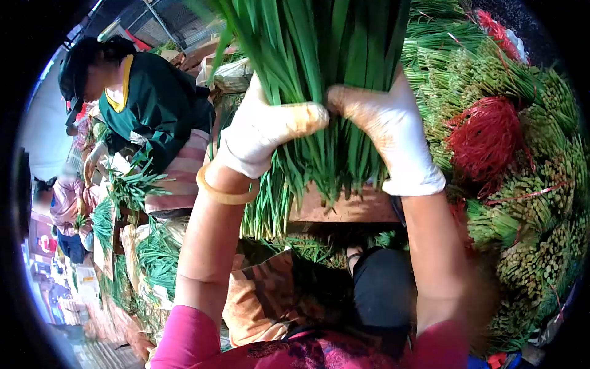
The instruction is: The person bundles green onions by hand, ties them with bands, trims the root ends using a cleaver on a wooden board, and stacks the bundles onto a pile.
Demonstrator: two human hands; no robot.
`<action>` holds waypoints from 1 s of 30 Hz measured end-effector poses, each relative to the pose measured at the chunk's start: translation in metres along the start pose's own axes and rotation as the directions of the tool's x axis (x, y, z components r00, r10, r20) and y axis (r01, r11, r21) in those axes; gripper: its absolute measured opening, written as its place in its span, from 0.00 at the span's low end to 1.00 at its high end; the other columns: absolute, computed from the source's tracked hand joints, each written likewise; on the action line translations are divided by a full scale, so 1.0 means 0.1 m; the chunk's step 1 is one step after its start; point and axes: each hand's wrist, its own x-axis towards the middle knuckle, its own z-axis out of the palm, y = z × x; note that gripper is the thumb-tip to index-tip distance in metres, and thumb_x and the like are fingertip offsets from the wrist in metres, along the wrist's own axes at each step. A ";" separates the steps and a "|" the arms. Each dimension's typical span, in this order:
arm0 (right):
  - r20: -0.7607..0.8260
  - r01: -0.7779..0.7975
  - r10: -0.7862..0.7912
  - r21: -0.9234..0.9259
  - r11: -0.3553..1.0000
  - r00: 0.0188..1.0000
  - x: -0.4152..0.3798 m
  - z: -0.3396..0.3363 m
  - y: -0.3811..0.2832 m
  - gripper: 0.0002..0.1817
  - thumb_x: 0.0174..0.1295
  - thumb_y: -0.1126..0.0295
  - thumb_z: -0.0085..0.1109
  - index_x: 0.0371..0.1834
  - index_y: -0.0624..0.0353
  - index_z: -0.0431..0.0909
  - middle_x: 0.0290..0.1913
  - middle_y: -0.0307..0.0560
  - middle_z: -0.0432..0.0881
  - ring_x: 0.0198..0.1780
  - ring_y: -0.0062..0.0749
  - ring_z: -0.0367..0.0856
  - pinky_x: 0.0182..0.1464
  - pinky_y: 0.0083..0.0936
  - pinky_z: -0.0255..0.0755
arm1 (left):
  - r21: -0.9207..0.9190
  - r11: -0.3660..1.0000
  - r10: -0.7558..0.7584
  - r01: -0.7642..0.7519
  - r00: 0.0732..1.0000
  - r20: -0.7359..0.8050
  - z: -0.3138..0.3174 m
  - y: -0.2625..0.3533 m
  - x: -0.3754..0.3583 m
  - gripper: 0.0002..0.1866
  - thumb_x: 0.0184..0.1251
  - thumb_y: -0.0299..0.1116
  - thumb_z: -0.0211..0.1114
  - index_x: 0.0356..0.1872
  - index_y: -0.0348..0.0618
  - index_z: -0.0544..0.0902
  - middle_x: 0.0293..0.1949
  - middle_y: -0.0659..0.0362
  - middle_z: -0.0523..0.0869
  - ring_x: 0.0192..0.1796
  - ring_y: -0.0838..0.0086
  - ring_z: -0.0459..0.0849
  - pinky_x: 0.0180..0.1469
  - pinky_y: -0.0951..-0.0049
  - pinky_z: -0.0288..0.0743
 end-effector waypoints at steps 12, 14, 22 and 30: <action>0.199 0.210 -0.134 -0.439 0.873 0.971 0.24 -0.12 0.49 0.22 0.57 0.70 0.61 0.53 0.68 0.70 0.46 0.47 0.80 0.45 0.25 0.78 0.50 0.21 0.72 | 0.072 0.997 -0.041 0.038 0.998 0.044 -0.46 -0.31 0.26 0.41 0.47 0.38 0.76 0.59 0.30 0.64 0.51 0.51 0.79 0.53 0.70 0.77 0.58 0.70 0.70; 0.393 0.288 -0.021 -0.637 0.715 0.919 0.49 -0.12 0.25 0.17 0.65 0.64 0.51 0.47 0.69 0.76 0.47 0.47 0.81 0.49 0.27 0.78 0.54 0.21 0.70 | 0.249 0.967 -0.051 0.060 0.998 -0.041 -0.63 -0.15 0.46 0.31 0.53 0.42 0.72 0.52 0.33 0.72 0.45 0.54 0.82 0.46 0.73 0.80 0.51 0.74 0.74; -0.089 -0.296 0.289 -0.075 0.952 0.953 0.46 0.72 1.25 0.26 0.62 0.56 0.55 0.58 0.62 0.70 0.54 0.50 0.78 0.56 0.29 0.75 0.62 0.26 0.62 | 0.420 0.738 -0.327 0.528 0.824 -0.463 -1.72 -0.53 0.16 0.36 0.59 0.55 0.63 0.62 0.39 0.69 0.56 0.50 0.76 0.57 0.76 0.74 0.59 0.72 0.67; -0.323 -0.276 0.086 -0.606 0.746 0.943 -0.20 0.76 3.16 0.34 0.59 0.56 0.59 0.65 0.62 0.60 0.62 0.65 0.65 0.62 0.52 0.67 0.61 0.34 0.64 | 0.571 0.405 -0.351 0.714 0.698 -0.624 -2.10 -1.39 -0.87 0.50 0.54 0.55 0.67 0.68 0.32 0.53 0.62 0.43 0.69 0.66 0.63 0.65 0.64 0.73 0.58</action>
